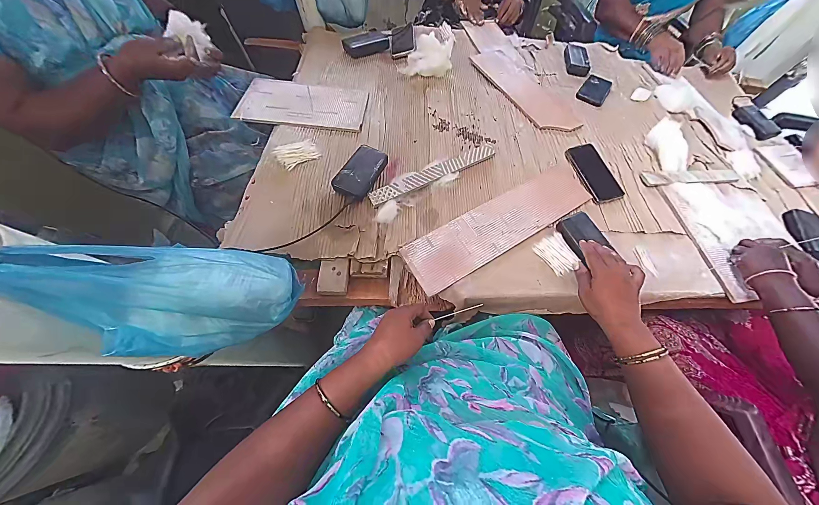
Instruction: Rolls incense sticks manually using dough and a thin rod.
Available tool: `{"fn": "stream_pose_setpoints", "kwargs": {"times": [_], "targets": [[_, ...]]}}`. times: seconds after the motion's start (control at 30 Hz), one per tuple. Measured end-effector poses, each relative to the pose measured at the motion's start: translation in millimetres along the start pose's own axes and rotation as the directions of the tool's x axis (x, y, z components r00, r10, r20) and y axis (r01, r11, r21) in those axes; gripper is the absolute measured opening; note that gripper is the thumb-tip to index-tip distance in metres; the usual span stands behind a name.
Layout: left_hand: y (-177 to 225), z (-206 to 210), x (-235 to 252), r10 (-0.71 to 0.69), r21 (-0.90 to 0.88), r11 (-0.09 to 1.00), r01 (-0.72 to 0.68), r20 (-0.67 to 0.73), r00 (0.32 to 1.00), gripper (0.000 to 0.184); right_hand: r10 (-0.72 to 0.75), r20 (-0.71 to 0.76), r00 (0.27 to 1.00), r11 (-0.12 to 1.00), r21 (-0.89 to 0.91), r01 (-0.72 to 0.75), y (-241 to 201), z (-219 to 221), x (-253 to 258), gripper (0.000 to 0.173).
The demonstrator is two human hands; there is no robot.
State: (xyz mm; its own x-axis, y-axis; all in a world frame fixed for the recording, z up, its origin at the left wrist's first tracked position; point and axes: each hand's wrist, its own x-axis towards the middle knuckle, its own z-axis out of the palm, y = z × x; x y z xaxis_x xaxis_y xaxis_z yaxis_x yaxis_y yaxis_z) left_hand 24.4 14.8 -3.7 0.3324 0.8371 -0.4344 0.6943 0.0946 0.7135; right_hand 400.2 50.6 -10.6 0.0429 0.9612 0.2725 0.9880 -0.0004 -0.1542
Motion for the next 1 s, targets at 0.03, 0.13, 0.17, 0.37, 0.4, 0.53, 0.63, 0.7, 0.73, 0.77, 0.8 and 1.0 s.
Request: {"fn": "stream_pose_setpoints", "kwargs": {"times": [0.03,0.13,0.17,0.37,0.4,0.53,0.63,0.7,0.73,0.77,0.8,1.0], "targets": [[-1.6,-0.1,2.2,-0.016,-0.009,1.0,0.016,0.003,1.0,0.027,-0.029,0.035,0.999,0.999,-0.011,0.03,-0.1,7.1,-1.1,0.049],[-7.0,0.4,6.5,-0.052,-0.061,0.997,0.053,0.004,0.999,0.026,-0.067,0.123,0.99,0.997,-0.033,0.072,2.6,21.8,-2.4,0.058],[-8.1,-1.6,7.1,-0.061,-0.081,0.995,0.061,0.001,0.998,0.027,-0.06,0.125,0.99,0.997,-0.031,0.064,1.1,21.7,-1.7,0.059],[-13.9,-24.5,13.1,-0.015,-0.323,0.942,-0.09,-0.307,0.952,0.021,-0.086,-0.058,0.995,0.995,0.04,0.088,-11.4,0.4,23.4,0.059],[-17.2,-28.4,19.0,0.007,-0.356,0.919,-0.167,-0.41,0.912,0.019,-0.116,-0.056,0.992,0.992,0.05,0.119,-17.4,-2.4,32.7,0.057],[-24.3,-55.1,50.9,0.065,-0.245,0.915,-0.322,-0.696,0.715,0.022,-0.326,-0.041,0.944,0.939,0.105,0.328,-61.5,5.3,71.4,0.048],[-26.1,-79.0,79.5,0.014,-0.185,0.95,-0.25,-0.778,0.629,0.025,-0.511,-0.014,0.86,0.851,0.133,0.508,-109.0,27.0,100.3,0.045],[-24.9,-93.6,96.3,-0.042,-0.172,0.975,-0.141,-0.764,0.644,0.028,-0.611,-0.014,0.791,0.779,0.166,0.605,-144.1,46.0,118.8,0.044],[-24.9,-99.1,104.7,-0.058,-0.16,0.982,-0.097,-0.754,0.655,0.029,-0.644,-0.016,0.765,0.75,0.187,0.635,-161.3,55.3,127.4,0.043],[-25.4,-103.1,112.4,-0.065,-0.14,0.988,-0.06,-0.745,0.664,0.03,-0.661,-0.015,0.75,0.731,0.212,0.648,-177.7,64.5,135.4,0.042],[-25.5,-106.2,118.6,-0.072,-0.124,0.992,-0.028,-0.732,0.678,0.032,-0.66,-0.004,0.751,0.728,0.245,0.641,-193.0,72.9,143.1,0.042],[-23.9,-106.6,128.1,-0.078,-0.058,0.997,0.053,-0.625,0.776,0.033,-0.58,0.086,0.81,0.755,0.43,0.495,-253.3,101.1,162.5,0.04]]}}
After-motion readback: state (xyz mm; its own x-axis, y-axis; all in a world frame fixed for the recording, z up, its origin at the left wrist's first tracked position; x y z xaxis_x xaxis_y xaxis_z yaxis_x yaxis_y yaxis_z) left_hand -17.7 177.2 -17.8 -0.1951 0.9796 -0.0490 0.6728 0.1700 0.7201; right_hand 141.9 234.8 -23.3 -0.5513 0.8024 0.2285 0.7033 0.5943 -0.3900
